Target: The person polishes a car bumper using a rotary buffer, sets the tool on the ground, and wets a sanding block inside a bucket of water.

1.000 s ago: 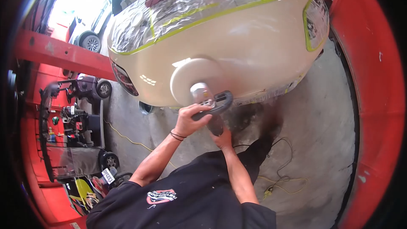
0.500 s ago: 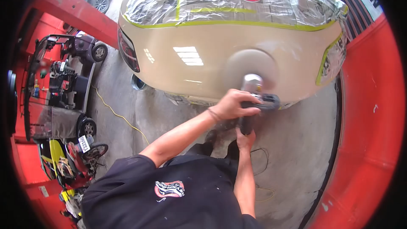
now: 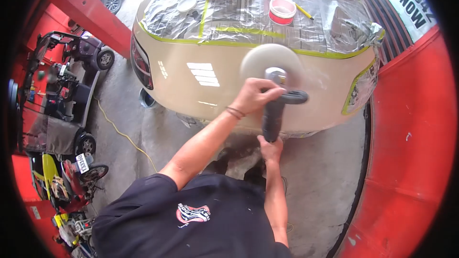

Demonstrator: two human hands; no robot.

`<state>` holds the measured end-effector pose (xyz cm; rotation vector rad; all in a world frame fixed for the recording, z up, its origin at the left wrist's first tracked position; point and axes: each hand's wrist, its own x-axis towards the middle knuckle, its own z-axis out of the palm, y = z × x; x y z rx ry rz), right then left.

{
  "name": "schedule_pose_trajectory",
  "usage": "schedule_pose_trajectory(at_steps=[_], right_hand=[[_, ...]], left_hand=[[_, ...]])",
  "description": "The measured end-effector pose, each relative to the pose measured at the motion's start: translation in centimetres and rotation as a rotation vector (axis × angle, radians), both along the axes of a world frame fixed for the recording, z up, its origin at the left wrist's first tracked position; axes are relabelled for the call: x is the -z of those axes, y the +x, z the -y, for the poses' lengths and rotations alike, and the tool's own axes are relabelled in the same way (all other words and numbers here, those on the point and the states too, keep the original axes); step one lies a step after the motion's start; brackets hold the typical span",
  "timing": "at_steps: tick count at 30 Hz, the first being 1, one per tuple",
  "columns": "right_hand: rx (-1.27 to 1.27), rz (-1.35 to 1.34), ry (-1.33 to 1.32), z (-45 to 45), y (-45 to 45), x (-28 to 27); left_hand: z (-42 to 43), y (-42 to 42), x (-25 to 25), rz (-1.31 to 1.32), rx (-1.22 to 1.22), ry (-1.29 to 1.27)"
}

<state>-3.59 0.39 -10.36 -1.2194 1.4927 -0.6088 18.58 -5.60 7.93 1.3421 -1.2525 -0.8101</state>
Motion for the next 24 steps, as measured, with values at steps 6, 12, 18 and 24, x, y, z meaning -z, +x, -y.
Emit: schedule_pose_trajectory(at_steps=[6,12,18,24], right_hand=[[-0.316,-0.131,-0.126,-4.0,7.5,-4.4],[-0.546,-0.317,-0.025,1.4,7.9,-12.7],[-0.605,-0.313,-0.098,8.4,2.1,-20.5],[-0.355,-0.351,0.163,12.8,-9.2,-24.1]], left_hand=[[-9.6,9.4,0.3,-0.032,-0.200,0.045],[-10.6,10.3,-0.3,-0.349,-0.443,-0.032],[-2.2,6.1,-4.1,-0.404,-0.499,-0.037],[7.5,-5.0,-5.6,-0.283,-0.333,-0.030]])
